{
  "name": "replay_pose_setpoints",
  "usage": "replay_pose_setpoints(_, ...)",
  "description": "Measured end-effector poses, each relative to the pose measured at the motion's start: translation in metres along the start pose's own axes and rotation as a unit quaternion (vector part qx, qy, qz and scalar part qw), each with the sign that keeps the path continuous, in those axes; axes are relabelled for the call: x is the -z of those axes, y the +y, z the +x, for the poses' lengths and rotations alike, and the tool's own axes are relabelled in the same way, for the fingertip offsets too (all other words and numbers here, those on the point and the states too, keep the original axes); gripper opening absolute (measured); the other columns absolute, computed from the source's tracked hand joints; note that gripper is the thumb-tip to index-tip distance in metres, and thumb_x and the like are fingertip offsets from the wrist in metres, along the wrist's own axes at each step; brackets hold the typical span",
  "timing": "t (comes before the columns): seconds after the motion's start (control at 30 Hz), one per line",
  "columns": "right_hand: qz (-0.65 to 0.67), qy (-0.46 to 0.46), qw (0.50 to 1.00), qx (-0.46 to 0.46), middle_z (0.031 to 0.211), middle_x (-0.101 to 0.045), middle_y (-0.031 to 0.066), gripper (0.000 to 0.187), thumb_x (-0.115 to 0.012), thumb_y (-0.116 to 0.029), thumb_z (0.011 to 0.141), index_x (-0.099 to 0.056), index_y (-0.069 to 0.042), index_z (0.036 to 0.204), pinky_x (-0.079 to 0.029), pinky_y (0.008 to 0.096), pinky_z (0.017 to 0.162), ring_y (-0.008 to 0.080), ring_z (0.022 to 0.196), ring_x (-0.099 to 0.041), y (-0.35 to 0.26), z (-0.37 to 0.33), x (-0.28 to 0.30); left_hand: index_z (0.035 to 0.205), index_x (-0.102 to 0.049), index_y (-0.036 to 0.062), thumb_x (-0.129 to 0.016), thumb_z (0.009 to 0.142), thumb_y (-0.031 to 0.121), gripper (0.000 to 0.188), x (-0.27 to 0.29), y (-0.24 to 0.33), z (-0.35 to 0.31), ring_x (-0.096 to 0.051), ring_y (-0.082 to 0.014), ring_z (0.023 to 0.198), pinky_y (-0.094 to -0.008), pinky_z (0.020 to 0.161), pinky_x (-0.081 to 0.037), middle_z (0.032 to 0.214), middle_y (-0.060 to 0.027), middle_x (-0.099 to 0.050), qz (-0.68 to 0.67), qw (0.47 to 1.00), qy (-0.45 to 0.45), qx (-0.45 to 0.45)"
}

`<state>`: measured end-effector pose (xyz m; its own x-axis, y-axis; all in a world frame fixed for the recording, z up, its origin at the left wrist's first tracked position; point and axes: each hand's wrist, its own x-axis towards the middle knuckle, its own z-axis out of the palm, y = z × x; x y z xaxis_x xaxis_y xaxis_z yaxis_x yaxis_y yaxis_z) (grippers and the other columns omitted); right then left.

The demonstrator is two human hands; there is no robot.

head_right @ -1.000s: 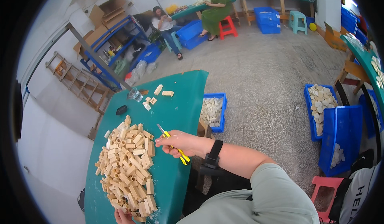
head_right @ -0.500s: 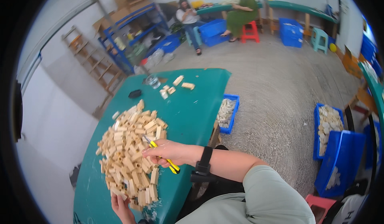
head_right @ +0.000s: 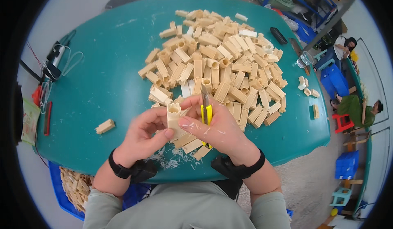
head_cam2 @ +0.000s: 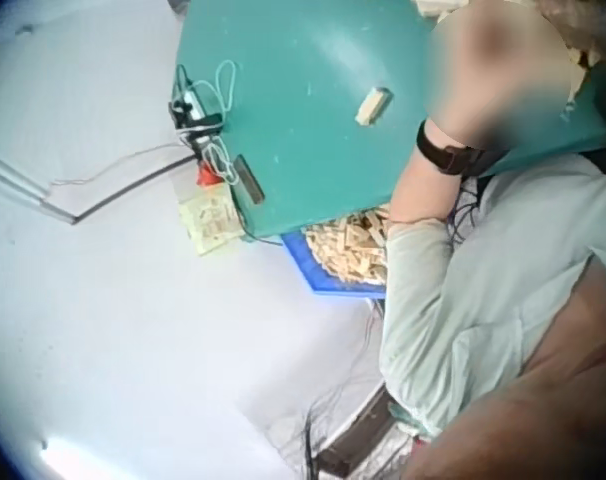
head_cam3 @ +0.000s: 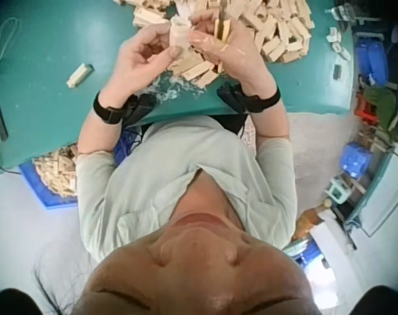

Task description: The person uses a yellow utility knife to carve and smooth the edges of small, rectangular wooden blocks. They pick up individual blocks from a large pile on a green table, trim them, and place them back on the table. The task is performed continuously throughout the clip.

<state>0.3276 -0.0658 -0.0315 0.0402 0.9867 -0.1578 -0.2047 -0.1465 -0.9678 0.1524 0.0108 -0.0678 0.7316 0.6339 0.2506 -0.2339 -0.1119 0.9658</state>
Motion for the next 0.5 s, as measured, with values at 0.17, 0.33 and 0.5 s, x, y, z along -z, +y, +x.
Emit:
replay_pose_setpoints(0.17,-0.029,-0.012,0.999,-0.019,0.078,-0.054,0.0002,0.033,-0.067,-0.013,0.077,-0.052,-0.004,0.105,-0.04,0.0202,0.063,0.0047,0.071,-0.049,-0.001,0.02,0.004,0.108,-0.053,-0.0019,-0.059,0.078,0.001,0.031,0.008,-0.004,0.009,-0.055,-0.0084,0.069,-0.023,0.062,-0.047,0.085,-0.0036,-0.061,0.051,0.999,-0.001,-0.001)
replay_pose_setpoints(0.33,-0.008,-0.035,0.999,-0.026,0.074,-0.054,-0.0005,0.028,-0.066,-0.009,0.077,-0.052,-0.004,0.101,-0.04,0.0181,0.058,0.0036,0.066,-0.048,0.003,0.027,0.002,0.108,-0.053,-0.0003,-0.059,0.078,0.001,0.03,0.008,-0.006,0.008,-0.056,-0.0094,0.075,-0.0236,0.067,-0.047,0.086,-0.0035,-0.059,-0.074,0.994,0.02,0.076)
replay_pose_setpoints(0.5,-0.002,-0.03,1.0,-0.004,0.072,-0.053,-0.0008,0.026,-0.067,-0.009,0.077,-0.052,-0.005,0.099,-0.039,0.0178,0.057,0.0032,0.064,-0.048,0.011,0.025,0.0,0.122,-0.039,0.002,-0.058,0.08,0.001,0.046,0.005,-0.001,0.009,-0.056,-0.0105,0.08,-0.0236,0.07,-0.046,0.085,-0.0046,-0.059,-0.16,0.978,0.024,0.132)
